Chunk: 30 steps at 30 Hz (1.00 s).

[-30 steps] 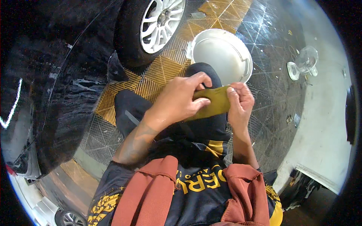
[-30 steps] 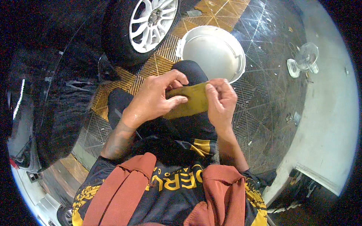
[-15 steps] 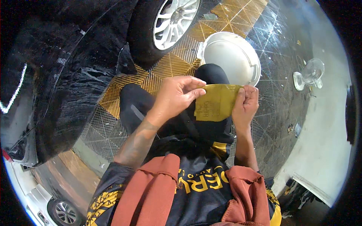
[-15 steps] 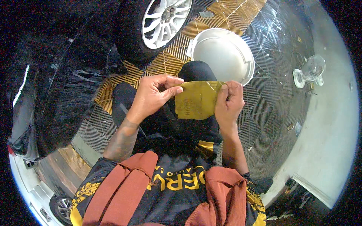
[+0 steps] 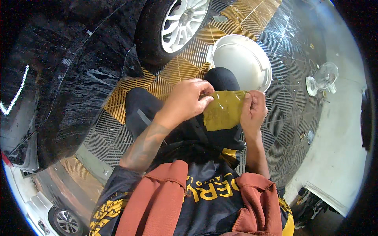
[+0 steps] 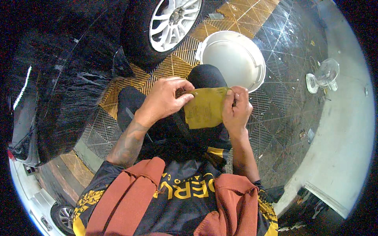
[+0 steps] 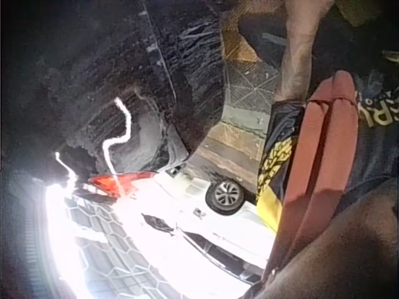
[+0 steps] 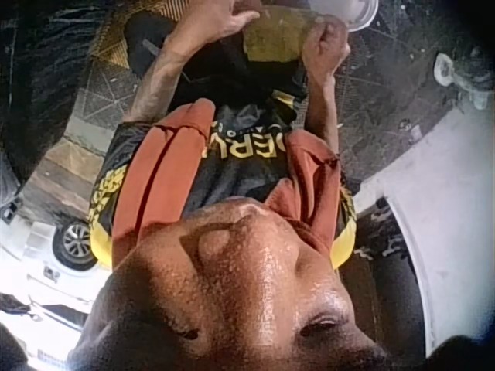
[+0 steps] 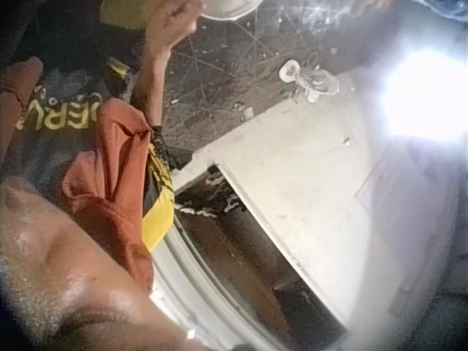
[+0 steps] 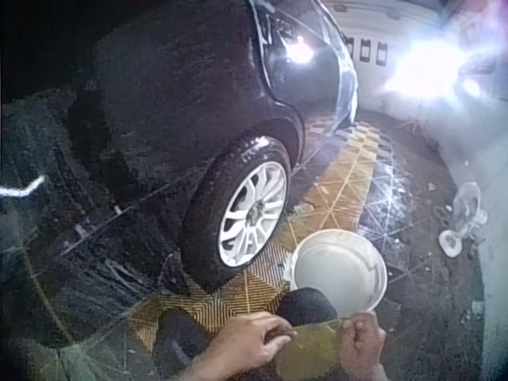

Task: The person sands the black surface of a car using a yellow block and a sheet of abrasive paper, frequently dipping the items into a bucket of water.

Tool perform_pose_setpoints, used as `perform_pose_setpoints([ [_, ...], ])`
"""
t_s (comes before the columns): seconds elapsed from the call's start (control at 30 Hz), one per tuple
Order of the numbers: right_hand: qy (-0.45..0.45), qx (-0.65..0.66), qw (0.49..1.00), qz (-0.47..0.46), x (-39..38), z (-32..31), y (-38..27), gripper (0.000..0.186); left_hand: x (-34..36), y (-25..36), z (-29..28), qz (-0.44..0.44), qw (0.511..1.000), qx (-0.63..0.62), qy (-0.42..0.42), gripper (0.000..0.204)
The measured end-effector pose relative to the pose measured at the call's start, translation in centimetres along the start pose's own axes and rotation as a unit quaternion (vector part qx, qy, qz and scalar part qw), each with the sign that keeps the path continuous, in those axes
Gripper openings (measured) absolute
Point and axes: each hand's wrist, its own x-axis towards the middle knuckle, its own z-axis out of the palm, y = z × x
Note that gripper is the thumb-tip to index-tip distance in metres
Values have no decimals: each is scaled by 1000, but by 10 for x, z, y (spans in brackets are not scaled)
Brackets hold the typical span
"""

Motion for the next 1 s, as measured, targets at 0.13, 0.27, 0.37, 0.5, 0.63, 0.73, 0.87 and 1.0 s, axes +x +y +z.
perform_pose_setpoints([
  [0.13,-80,45,995,37,4,-3,-5,7,7,3,11,70,997,-35,27,26],
  [0.27,-68,46,995,62,2,-3,-9,6,9,6,18,-13,991,-129,-33,23],
  [0.37,-53,-9,997,54,-1,1,-7,5,6,2,18,-97,979,-173,-56,21],
  [0.5,-50,2,995,92,-2,6,1,5,-3,-13,11,-160,952,-233,-119,21],
  [0.63,-63,-32,997,28,-1,6,7,6,-15,-25,6,-166,923,-326,-124,20],
  [0.73,-74,-21,995,61,1,4,7,5,-25,-30,5,-112,924,-361,-65,31],
  [0.87,-79,9,991,111,2,2,1,2,-29,-34,7,-144,903,-397,-71,36],
  [1.0,-74,26,990,116,2,4,-1,3,-32,-34,17,-162,890,-424,-40,30],
])
